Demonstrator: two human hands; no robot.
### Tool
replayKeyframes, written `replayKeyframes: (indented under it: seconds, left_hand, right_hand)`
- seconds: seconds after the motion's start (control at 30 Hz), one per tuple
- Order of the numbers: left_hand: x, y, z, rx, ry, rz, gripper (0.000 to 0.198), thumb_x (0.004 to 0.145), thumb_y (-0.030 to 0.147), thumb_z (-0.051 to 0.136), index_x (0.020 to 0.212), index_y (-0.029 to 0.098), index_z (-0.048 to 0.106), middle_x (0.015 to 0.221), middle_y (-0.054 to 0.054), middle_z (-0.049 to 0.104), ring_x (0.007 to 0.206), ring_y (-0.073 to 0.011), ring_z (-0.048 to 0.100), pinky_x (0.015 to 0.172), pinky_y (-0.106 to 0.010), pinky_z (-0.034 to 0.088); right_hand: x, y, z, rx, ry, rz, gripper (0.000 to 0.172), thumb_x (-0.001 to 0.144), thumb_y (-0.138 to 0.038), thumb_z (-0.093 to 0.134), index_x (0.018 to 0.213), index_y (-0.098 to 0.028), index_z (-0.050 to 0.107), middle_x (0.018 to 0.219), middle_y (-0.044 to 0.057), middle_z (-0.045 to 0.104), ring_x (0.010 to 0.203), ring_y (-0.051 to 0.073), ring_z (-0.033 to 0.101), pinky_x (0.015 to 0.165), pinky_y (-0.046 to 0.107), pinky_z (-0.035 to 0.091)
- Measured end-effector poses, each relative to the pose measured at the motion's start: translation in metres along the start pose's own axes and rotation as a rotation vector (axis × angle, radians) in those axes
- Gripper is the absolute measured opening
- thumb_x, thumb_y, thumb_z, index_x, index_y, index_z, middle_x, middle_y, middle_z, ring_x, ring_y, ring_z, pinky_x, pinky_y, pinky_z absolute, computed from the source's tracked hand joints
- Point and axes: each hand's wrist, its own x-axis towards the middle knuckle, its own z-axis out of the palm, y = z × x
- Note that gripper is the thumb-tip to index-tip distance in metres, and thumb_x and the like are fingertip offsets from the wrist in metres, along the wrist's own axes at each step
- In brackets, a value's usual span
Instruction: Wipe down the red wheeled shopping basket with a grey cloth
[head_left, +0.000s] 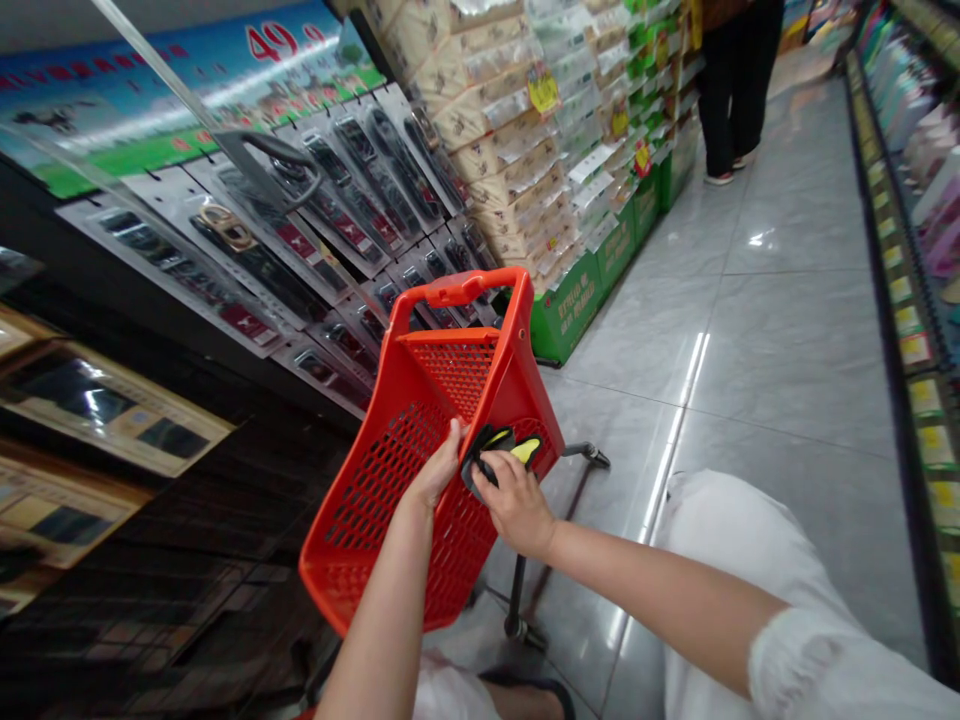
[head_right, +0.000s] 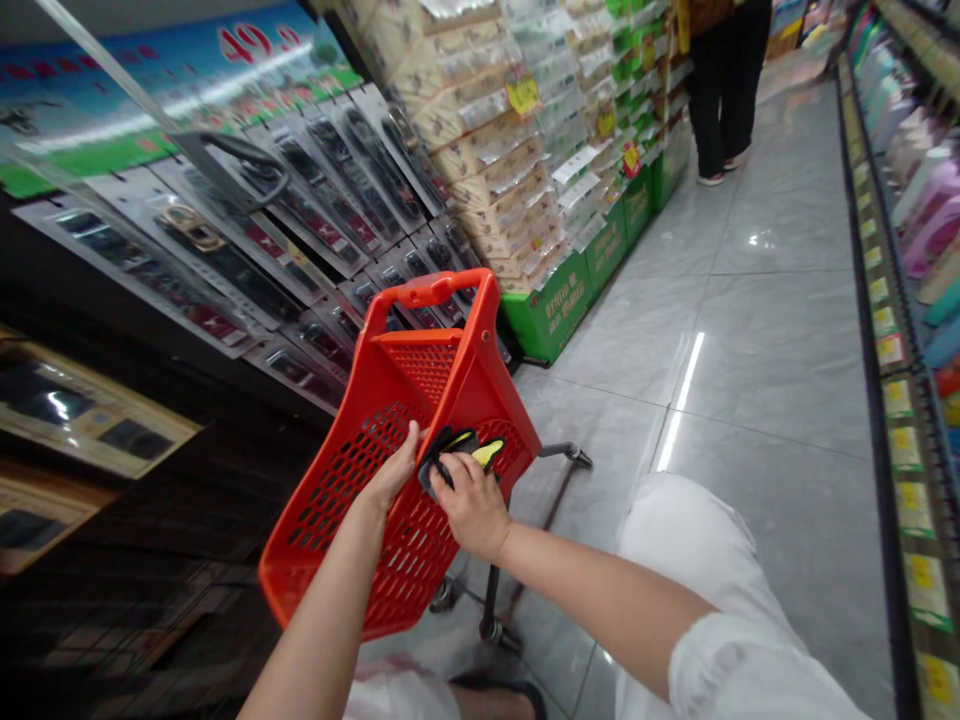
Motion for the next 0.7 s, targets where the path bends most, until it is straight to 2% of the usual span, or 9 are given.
replayKeyframes:
  seconds: [0.07,0.13,0.2,0.27,0.33,0.47,0.57,0.63,0.7]
  left_hand:
    - [0.0,-0.003,-0.002,0.004,0.015,0.009,0.073,0.078,0.076,0.041,0.115,0.019,0.068,0.126,-0.004,0.065,0.131,-0.0274,0.046,0.116,-0.04,0.026]
    - [-0.001,-0.005,-0.002,-0.019,-0.002,-0.002,0.071,0.079,0.075,0.041,0.118,0.022,0.067,0.126,-0.003,0.065,0.131,-0.0265,0.047,0.115,-0.039,0.027]
    - [-0.002,-0.005,0.0,-0.055,-0.028,-0.037,0.069,0.08,0.075,0.04,0.121,0.024,0.065,0.122,-0.002,0.067,0.129,-0.0267,0.049,0.114,-0.04,0.031]
    - [-0.003,-0.003,0.002,-0.091,-0.052,-0.08,0.071,0.079,0.075,0.04,0.122,0.024,0.064,0.118,-0.003,0.069,0.125,-0.0281,0.052,0.112,-0.042,0.033]
    - [-0.003,0.0,0.003,-0.109,-0.069,-0.091,0.072,0.078,0.076,0.041,0.122,0.024,0.065,0.116,-0.003,0.07,0.124,-0.029,0.054,0.111,-0.043,0.035]
    - [-0.002,0.003,0.005,-0.084,-0.065,-0.048,0.071,0.077,0.077,0.042,0.119,0.025,0.067,0.12,-0.002,0.068,0.126,-0.0282,0.052,0.112,-0.04,0.034]
    - [-0.002,0.003,0.005,-0.074,-0.065,-0.025,0.072,0.077,0.077,0.042,0.119,0.024,0.067,0.123,-0.002,0.067,0.127,-0.0281,0.05,0.112,-0.04,0.033]
    - [-0.002,0.003,0.006,-0.066,-0.053,-0.009,0.071,0.078,0.076,0.042,0.119,0.024,0.067,0.123,-0.002,0.066,0.128,-0.0279,0.049,0.113,-0.04,0.032]
    - [-0.003,0.002,0.006,-0.058,-0.038,-0.003,0.071,0.078,0.076,0.042,0.118,0.023,0.068,0.123,-0.002,0.067,0.129,-0.0279,0.048,0.114,-0.041,0.03]
  right_hand:
    - [0.004,0.017,-0.005,-0.024,-0.051,-0.093,0.049,0.086,-0.013,0.046,0.133,-0.027,0.051,0.135,0.009,0.051,0.125,0.024,0.041,0.085,0.037,0.046]
    - [0.013,0.042,-0.012,-0.025,-0.075,-0.092,0.05,0.084,-0.009,0.046,0.129,-0.029,0.055,0.133,0.006,0.054,0.124,0.022,0.043,0.085,0.036,0.045]
    - [0.022,0.065,-0.018,-0.015,-0.05,0.07,0.053,0.078,-0.004,0.047,0.124,-0.027,0.059,0.128,0.006,0.057,0.121,0.023,0.046,0.088,0.037,0.044]
    - [0.029,0.076,-0.02,-0.005,-0.006,0.257,0.055,0.072,-0.001,0.046,0.12,-0.023,0.061,0.123,0.008,0.06,0.116,0.024,0.048,0.09,0.039,0.044]
    - [0.03,0.071,-0.02,0.014,0.015,0.311,0.054,0.071,-0.001,0.046,0.118,-0.022,0.062,0.122,0.007,0.061,0.115,0.024,0.047,0.091,0.04,0.043]
    - [0.024,0.04,-0.017,0.053,-0.082,0.046,0.051,0.075,-0.005,0.049,0.118,-0.029,0.062,0.127,0.003,0.059,0.118,0.023,0.045,0.086,0.037,0.044]
    - [0.021,0.031,-0.017,0.049,-0.132,-0.09,0.05,0.079,-0.007,0.049,0.121,-0.031,0.061,0.129,0.002,0.059,0.12,0.022,0.044,0.085,0.036,0.044]
    - [0.022,0.037,-0.019,0.043,-0.111,-0.053,0.049,0.079,-0.007,0.05,0.12,-0.031,0.062,0.128,0.002,0.059,0.12,0.022,0.045,0.086,0.036,0.044]
    - [0.024,0.05,-0.018,0.046,-0.056,0.069,0.049,0.077,-0.006,0.05,0.118,-0.03,0.063,0.126,0.002,0.059,0.118,0.023,0.046,0.087,0.036,0.045]
